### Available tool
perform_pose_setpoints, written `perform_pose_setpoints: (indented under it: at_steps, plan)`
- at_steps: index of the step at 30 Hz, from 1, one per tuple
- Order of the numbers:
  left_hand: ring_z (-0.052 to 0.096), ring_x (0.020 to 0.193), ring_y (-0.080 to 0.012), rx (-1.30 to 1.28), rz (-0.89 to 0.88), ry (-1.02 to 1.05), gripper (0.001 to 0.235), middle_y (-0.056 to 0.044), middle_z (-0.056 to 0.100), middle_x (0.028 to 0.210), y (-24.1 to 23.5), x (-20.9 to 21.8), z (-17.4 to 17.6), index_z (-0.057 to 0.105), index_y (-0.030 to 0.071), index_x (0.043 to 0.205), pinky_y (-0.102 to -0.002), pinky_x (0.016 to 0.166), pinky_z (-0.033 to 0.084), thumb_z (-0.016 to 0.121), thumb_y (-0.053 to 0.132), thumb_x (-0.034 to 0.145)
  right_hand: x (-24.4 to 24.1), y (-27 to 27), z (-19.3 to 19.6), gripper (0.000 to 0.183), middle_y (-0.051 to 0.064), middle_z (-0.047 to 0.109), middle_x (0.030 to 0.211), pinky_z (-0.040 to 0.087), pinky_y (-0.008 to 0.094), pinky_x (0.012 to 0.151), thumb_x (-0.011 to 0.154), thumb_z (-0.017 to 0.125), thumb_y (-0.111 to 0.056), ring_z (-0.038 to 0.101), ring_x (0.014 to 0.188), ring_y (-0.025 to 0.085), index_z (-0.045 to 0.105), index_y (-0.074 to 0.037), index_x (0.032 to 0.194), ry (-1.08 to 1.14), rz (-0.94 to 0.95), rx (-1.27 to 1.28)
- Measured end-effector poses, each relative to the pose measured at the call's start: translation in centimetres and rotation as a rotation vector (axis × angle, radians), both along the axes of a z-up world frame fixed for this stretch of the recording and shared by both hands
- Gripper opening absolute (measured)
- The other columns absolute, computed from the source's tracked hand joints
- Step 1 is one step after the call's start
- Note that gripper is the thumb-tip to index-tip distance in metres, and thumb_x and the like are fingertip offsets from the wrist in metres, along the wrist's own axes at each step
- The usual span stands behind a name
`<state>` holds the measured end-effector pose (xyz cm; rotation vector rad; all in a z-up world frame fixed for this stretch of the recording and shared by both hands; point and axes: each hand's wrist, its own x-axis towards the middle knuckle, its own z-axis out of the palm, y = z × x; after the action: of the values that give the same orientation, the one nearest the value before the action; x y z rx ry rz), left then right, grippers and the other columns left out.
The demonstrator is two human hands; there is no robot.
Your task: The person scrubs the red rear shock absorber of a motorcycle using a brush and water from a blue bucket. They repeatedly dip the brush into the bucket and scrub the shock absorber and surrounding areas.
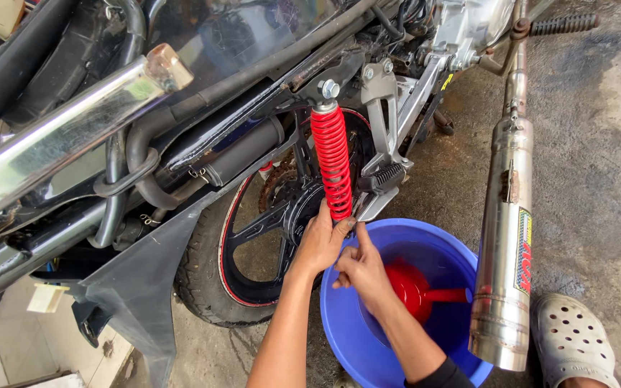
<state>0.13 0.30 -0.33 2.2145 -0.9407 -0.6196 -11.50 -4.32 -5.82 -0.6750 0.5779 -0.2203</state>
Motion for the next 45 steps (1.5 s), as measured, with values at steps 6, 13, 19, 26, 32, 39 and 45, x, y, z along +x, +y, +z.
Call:
perform_pose_setpoints:
  at_steps: [6, 13, 19, 26, 32, 39, 45]
  plan:
    - [0.060, 0.114, -0.0537, 0.000, 0.012, 0.002, 0.055, -0.032, 0.067, 0.116, -0.2, -0.2, 0.3, 0.043, 0.003, 0.139, -0.063, 0.095, 0.048, 0.061, 0.035, 0.098, 0.1, -0.1, -0.4, 0.103, 0.015, 0.054, 0.066, 0.063, 0.042, 0.040, 0.073, 0.056, 0.013, 0.059, 0.038, 0.027, 0.008, -0.006, 0.163, 0.024, 0.005, -0.079]
    - [0.060, 0.115, -0.0522, -0.009, -0.004, -0.015, 0.052, -0.031, 0.067, 0.118, -0.3, -0.3, 0.3, 0.045, 0.005, 0.139, -0.062, 0.095, 0.048, 0.061, 0.033, 0.098, 0.7, -1.2, -1.6, 0.102, 0.014, 0.054, 0.061, 0.065, 0.043, 0.043, 0.071, 0.057, 0.015, 0.057, 0.037, 0.025, 0.020, -0.008, 0.163, 0.011, -0.016, -0.072]
    - [0.059, 0.115, -0.0544, -0.006, -0.004, -0.011, 0.056, -0.034, 0.066, 0.118, 0.0, 0.0, -0.1, 0.044, 0.001, 0.139, -0.063, 0.096, 0.047, 0.061, 0.034, 0.098, 0.6, -0.8, -1.8, 0.105, 0.016, 0.055, 0.062, 0.064, 0.044, 0.041, 0.071, 0.056, 0.014, 0.057, 0.036, 0.026, 0.012, -0.007, 0.164, 0.031, 0.015, -0.099]
    - [0.062, 0.112, -0.0527, -0.035, -0.013, -0.025, 0.053, -0.031, 0.068, 0.115, -0.3, -0.1, 0.6, 0.045, 0.003, 0.139, -0.062, 0.093, 0.049, 0.061, 0.034, 0.098, -0.4, -0.4, 0.5, 0.104, 0.016, 0.055, 0.066, 0.065, 0.043, 0.045, 0.073, 0.057, 0.014, 0.058, 0.040, 0.025, 0.012, -0.008, 0.164, 0.025, 0.026, -0.094]
    - [0.062, 0.110, -0.0534, -0.046, -0.028, -0.037, 0.054, -0.032, 0.068, 0.113, -0.3, -0.5, 0.6, 0.045, 0.001, 0.138, -0.062, 0.091, 0.049, 0.060, 0.035, 0.099, -0.5, -0.9, -0.3, 0.098, 0.014, 0.055, 0.065, 0.063, 0.041, 0.042, 0.075, 0.055, 0.012, 0.060, 0.040, 0.027, 0.020, -0.009, 0.163, 0.032, 0.006, -0.132]
    - [0.065, 0.108, -0.0512, -0.051, -0.013, -0.042, 0.052, -0.030, 0.070, 0.108, -0.5, -0.6, 1.2, 0.047, 0.001, 0.136, -0.061, 0.089, 0.051, 0.059, 0.035, 0.099, 0.8, -1.9, -2.6, 0.095, 0.015, 0.061, 0.062, 0.061, 0.040, 0.038, 0.073, 0.058, 0.008, 0.063, 0.038, 0.030, 0.030, -0.011, 0.162, 0.100, 0.048, -0.335]
    - [0.063, 0.109, -0.0525, -0.026, -0.010, -0.015, 0.051, -0.031, 0.069, 0.110, 0.2, -0.4, 0.2, 0.048, 0.004, 0.135, -0.062, 0.091, 0.050, 0.060, 0.036, 0.098, -0.1, -1.8, -2.7, 0.093, 0.016, 0.072, 0.076, 0.053, 0.058, 0.064, 0.073, 0.065, -0.009, 0.074, 0.068, 0.041, 0.033, -0.013, 0.161, 0.277, 0.235, -0.820]
